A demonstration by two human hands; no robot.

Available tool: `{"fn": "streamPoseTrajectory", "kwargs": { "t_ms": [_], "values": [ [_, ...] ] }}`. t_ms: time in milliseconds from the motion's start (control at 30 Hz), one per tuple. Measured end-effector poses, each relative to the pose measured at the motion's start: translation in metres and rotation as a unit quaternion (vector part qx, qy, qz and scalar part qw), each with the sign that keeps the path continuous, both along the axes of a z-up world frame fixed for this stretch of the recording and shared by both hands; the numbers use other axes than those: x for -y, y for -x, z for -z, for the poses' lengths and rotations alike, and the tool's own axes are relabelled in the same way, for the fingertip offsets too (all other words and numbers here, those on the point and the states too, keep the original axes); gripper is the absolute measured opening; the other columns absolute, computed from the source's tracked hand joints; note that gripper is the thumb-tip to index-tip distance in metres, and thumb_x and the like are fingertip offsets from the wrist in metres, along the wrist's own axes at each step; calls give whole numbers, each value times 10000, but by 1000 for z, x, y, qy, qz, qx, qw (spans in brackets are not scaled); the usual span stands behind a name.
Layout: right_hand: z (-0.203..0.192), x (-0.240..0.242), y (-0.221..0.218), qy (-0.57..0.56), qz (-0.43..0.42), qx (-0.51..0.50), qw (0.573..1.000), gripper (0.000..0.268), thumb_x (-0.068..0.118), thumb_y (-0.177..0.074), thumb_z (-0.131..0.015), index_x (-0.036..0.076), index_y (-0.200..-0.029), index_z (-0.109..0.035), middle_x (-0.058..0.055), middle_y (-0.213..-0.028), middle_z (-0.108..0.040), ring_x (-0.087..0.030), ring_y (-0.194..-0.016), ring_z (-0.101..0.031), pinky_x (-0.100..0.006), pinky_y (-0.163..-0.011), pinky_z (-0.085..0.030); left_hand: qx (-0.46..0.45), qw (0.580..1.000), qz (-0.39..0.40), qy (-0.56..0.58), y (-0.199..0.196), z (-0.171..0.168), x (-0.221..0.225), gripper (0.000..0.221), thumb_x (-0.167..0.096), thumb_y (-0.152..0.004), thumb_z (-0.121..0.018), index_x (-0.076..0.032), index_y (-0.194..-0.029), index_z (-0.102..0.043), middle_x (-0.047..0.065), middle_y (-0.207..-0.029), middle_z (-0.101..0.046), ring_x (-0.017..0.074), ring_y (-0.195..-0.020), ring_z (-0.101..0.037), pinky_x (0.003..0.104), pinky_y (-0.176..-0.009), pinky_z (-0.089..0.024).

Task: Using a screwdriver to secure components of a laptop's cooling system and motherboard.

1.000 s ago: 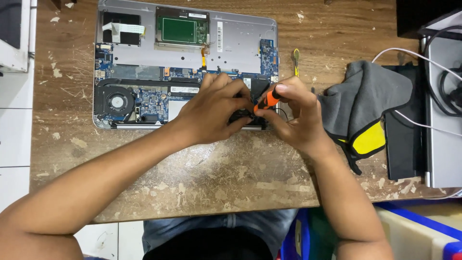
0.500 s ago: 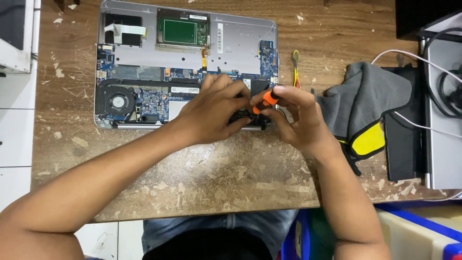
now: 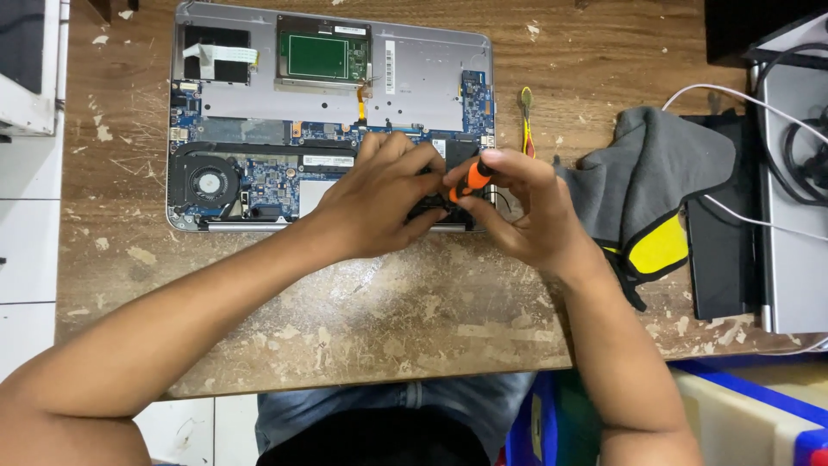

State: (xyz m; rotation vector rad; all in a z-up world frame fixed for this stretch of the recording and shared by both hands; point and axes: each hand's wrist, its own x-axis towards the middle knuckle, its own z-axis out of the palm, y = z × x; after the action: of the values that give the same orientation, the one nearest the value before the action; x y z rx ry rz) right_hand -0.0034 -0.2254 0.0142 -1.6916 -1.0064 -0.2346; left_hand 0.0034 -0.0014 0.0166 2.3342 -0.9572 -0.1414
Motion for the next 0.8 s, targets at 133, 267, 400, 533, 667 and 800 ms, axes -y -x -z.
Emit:
{"fn": "streamPoseTrajectory", "kwargs": {
  "t_ms": [133, 267, 400, 533, 667, 800],
  "values": [
    [4, 7, -4, 50, 38, 69, 996, 610, -93, -864, -791, -22, -1362, -446, -237, -1052, -705, -370, -870, -740, -477, -738, -637, 17, 1000, 4, -2, 0, 3, 0, 174, -244, -920, -700, -93, -1002, -723, 32, -1086, -641, 220, -1030, -509, 419, -1007, -291],
    [-7, -1, 3, 13, 24, -6, 1000, 531, -134, -925, -702, -28, -1365, -426, -246, -1063, -706, -367, -903, -755, -491, -800, -632, 8, 1000, 3, -6, 0, 1, 0, 181, -255, -926, -693, -91, -997, -723, 34, -1080, -641, 217, -1036, -509, 420, -1011, -286],
    [-13, -1, 2, 11, -4, -17, 1000, 561, -126, -932, -704, 16, -1395, -422, -226, -1069, -697, -365, -945, -749, -495, -819, -642, 2, 1000, 6, -18, 0, 2, 0, 204, -270, -934, -680, -90, -1020, -723, 33, -1096, -630, 224, -1050, -496, 420, -1013, -283],
    [0, 8, -4, 62, 54, 77, 994, 569, -42, -893, -795, 28, -1352, -466, -216, -1064, -668, -362, -897, -717, -478, -752, -634, 15, 1000, 9, -13, -1, 5, 0, 218, -271, -934, -682, -82, -1034, -721, 39, -1105, -629, 227, -1055, -504, 425, -1010, -289],
    [-3, 2, 0, 20, 17, -4, 1000, 532, -120, -940, -677, 9, -1375, -398, -223, -1058, -672, -354, -907, -737, -482, -802, -640, 5, 1000, 7, -19, 0, 3, 0, 226, -280, -935, -676, -79, -1028, -720, 36, -1115, -625, 231, -1063, -495, 419, -1018, -283],
    [-1, 3, 0, 1, -14, -42, 999, 549, -165, -965, -605, -24, -1421, -334, -257, -1133, -644, -357, -945, -722, -526, -833, -627, -17, 999, 4, -31, 1, -3, 1, 219, -261, -926, -674, -72, -1026, -722, 44, -1100, -630, 238, -1062, -479, 419, -1018, -275]
  ]
}}
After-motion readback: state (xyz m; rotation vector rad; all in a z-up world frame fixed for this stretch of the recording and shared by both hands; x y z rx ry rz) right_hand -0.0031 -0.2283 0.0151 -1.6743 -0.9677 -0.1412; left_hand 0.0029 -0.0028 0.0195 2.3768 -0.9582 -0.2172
